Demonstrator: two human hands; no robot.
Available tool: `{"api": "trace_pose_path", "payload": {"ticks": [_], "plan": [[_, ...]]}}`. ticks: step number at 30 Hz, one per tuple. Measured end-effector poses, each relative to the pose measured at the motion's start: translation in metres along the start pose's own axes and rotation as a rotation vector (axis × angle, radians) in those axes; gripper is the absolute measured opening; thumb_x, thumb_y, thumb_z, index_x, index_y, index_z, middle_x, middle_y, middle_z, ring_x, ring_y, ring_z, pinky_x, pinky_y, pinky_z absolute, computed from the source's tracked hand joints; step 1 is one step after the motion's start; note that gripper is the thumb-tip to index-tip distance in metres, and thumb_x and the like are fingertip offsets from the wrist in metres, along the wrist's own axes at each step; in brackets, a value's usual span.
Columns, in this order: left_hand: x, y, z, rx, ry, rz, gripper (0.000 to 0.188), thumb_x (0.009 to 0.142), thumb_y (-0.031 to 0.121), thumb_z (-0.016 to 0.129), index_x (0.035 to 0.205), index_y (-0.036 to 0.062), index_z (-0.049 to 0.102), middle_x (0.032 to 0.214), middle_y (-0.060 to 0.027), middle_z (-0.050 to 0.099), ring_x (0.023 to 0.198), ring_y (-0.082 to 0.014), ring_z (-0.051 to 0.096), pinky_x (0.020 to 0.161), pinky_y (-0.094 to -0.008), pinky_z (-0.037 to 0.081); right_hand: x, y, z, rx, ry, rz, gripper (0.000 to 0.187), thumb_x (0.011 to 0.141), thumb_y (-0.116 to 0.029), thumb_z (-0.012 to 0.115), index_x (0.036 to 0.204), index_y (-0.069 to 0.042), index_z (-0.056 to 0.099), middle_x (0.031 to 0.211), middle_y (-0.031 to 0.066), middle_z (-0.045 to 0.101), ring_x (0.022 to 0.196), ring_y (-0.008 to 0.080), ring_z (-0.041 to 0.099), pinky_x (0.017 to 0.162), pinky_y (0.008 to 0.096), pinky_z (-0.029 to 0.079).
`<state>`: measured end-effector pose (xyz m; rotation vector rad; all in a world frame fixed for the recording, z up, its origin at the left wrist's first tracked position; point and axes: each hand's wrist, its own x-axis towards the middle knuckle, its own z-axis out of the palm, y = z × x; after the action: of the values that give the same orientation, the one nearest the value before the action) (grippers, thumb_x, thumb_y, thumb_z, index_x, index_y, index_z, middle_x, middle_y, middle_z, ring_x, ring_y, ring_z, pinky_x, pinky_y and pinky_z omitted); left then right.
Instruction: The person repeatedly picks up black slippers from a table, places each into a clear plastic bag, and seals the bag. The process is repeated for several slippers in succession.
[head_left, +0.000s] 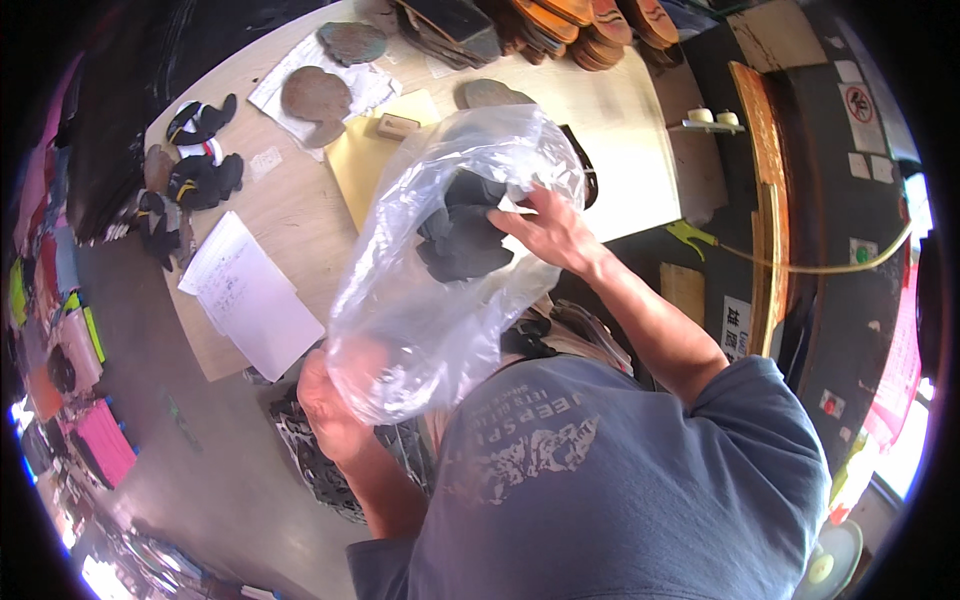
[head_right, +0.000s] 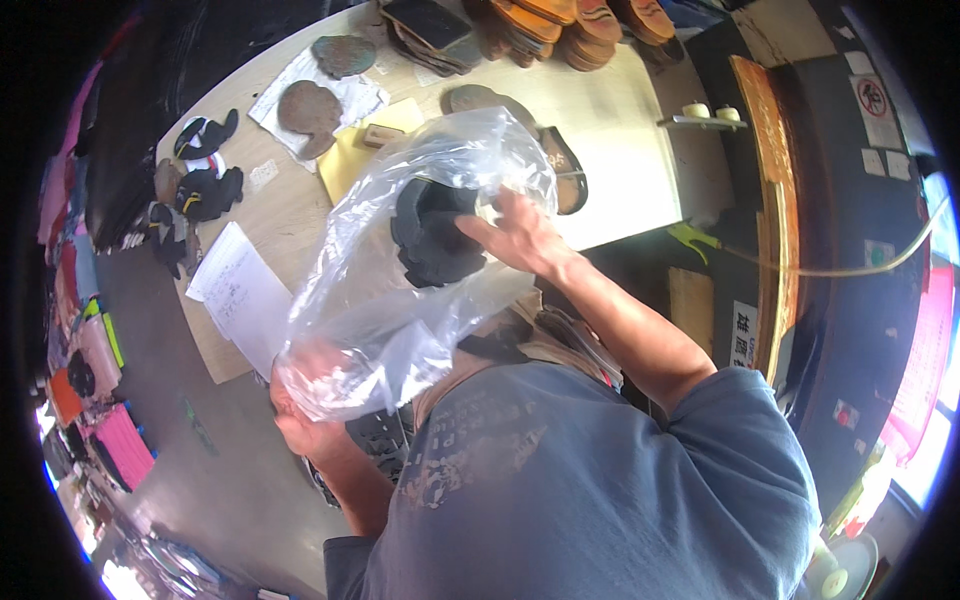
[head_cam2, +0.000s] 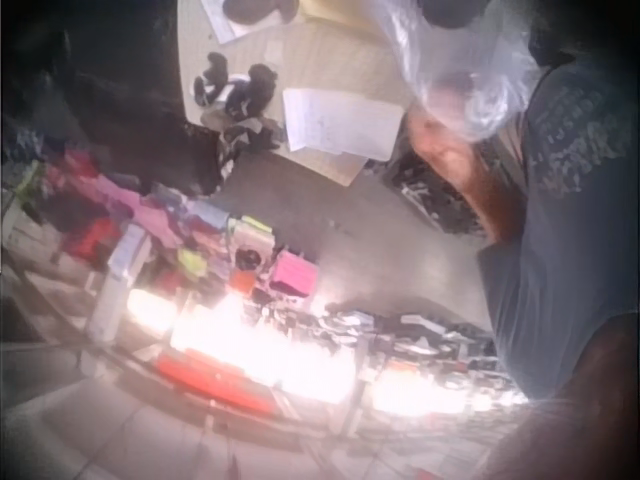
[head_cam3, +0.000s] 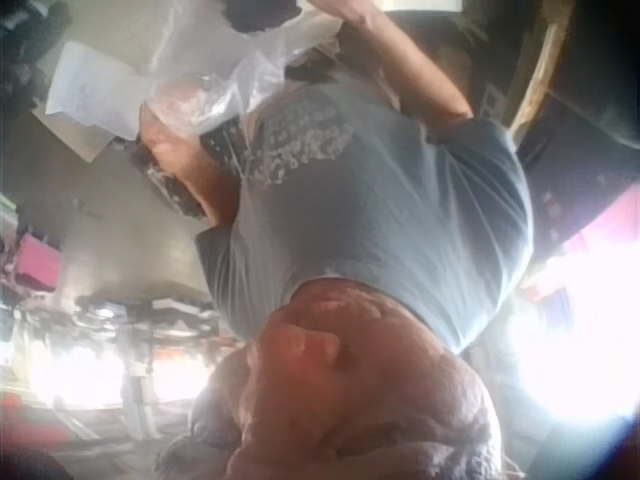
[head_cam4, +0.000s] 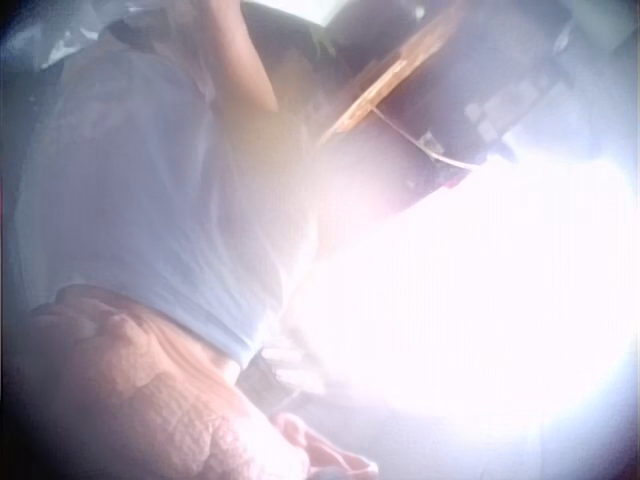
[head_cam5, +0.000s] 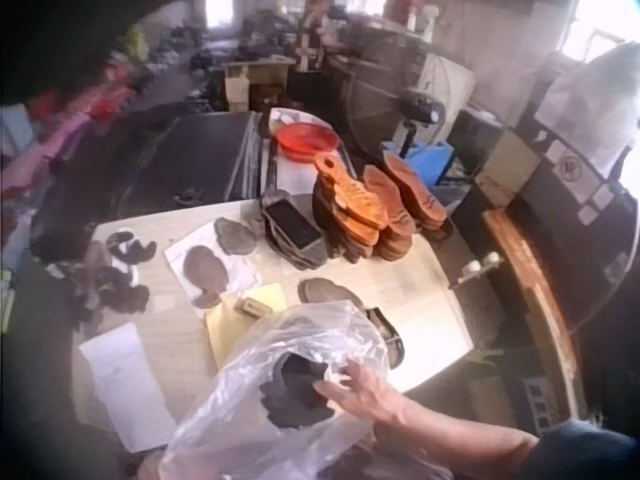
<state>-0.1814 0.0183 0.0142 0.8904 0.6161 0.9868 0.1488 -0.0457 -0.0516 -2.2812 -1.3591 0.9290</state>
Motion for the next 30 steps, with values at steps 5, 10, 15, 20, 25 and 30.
{"api": "trace_pose_path", "payload": {"ticks": [5, 10, 15, 20, 25, 30], "plan": [[0.011, -0.009, -0.019, 0.469, 0.406, -0.131, 0.026, 0.102, 0.022, 0.057, 0.093, -0.0018, 0.059, 0.091, -0.0089, 0.059, 0.083, -0.0183, 0.057, 0.079, -0.0333, 0.049, -0.026, -0.052, -0.074, 0.435, 0.038, -0.157, 0.021, 0.096, -0.017, 0.072, 0.105, 0.001, 0.074, 0.088, 0.0101, 0.075, 0.082, 0.0145, 0.071, 0.076, 0.0302, 0.057], [0.042, -0.019, -0.047, 0.295, 0.575, -0.252, 0.029, 0.103, 0.025, 0.060, 0.110, -0.0028, 0.063, 0.097, -0.0068, 0.063, 0.085, -0.0155, 0.059, 0.080, -0.0301, 0.050, -0.012, -0.122, -0.107, 0.813, 0.103, -0.378, 0.010, 0.100, -0.010, 0.067, 0.103, -0.002, 0.071, 0.086, 0.0039, 0.071, 0.083, 0.0097, 0.065, 0.079, 0.0256, 0.052], [0.103, 0.001, -0.115, 0.355, 0.598, -0.196, 0.042, 0.102, 0.031, 0.064, 0.129, -0.0011, 0.062, 0.119, -0.0119, 0.068, 0.102, -0.0177, 0.064, 0.088, -0.0314, 0.051, 0.034, -0.198, -0.085, 0.602, -0.057, -0.586, 0.020, 0.096, -0.015, 0.069, 0.107, 0.001, 0.071, 0.089, 0.0062, 0.073, 0.082, 0.0122, 0.068, 0.079, 0.0290, 0.055], [0.168, 0.027, -0.199, 0.219, 0.650, -0.108, 0.050, 0.099, 0.034, 0.068, 0.133, -0.0016, 0.060, 0.125, -0.0132, 0.067, 0.113, -0.0220, 0.064, 0.096, -0.0348, 0.050, 0.117, -0.275, -0.030, 0.400, -0.264, -0.423, 0.030, 0.095, -0.026, 0.070, 0.111, 0.000, 0.071, 0.096, 0.0115, 0.075, 0.090, 0.0172, 0.069, 0.083, 0.0321, 0.055], [0.212, 0.040, -0.281, 0.367, 0.783, 0.052, 0.047, 0.100, 0.032, 0.068, 0.131, -0.0024, 0.063, 0.122, -0.0122, 0.070, 0.112, -0.0215, 0.065, 0.099, -0.0335, 0.049, 0.250, -0.340, 0.076, 0.034, -0.250, -0.358, 0.055, 0.090, -0.048, 0.069, 0.121, -0.003, 0.070, 0.112, 0.0149, 0.074, 0.103, 0.0312, 0.070, 0.093, 0.0373, 0.054], [0.265, 0.068, -0.375, 0.808, 0.831, 0.121, 0.053, 0.098, 0.036, 0.067, 0.129, -0.0069, 0.063, 0.122, -0.0176, 0.070, 0.115, -0.0258, 0.066, 0.099, -0.0327, 0.049, 0.346, -0.378, 0.178, -0.227, -0.028, -0.377, 0.071, 0.087, -0.057, 0.071, 0.131, -0.002, 0.064, 0.130, 0.0213, 0.065, 0.123, 0.0323, 0.063, 0.101, 0.0380, 0.052]]}}
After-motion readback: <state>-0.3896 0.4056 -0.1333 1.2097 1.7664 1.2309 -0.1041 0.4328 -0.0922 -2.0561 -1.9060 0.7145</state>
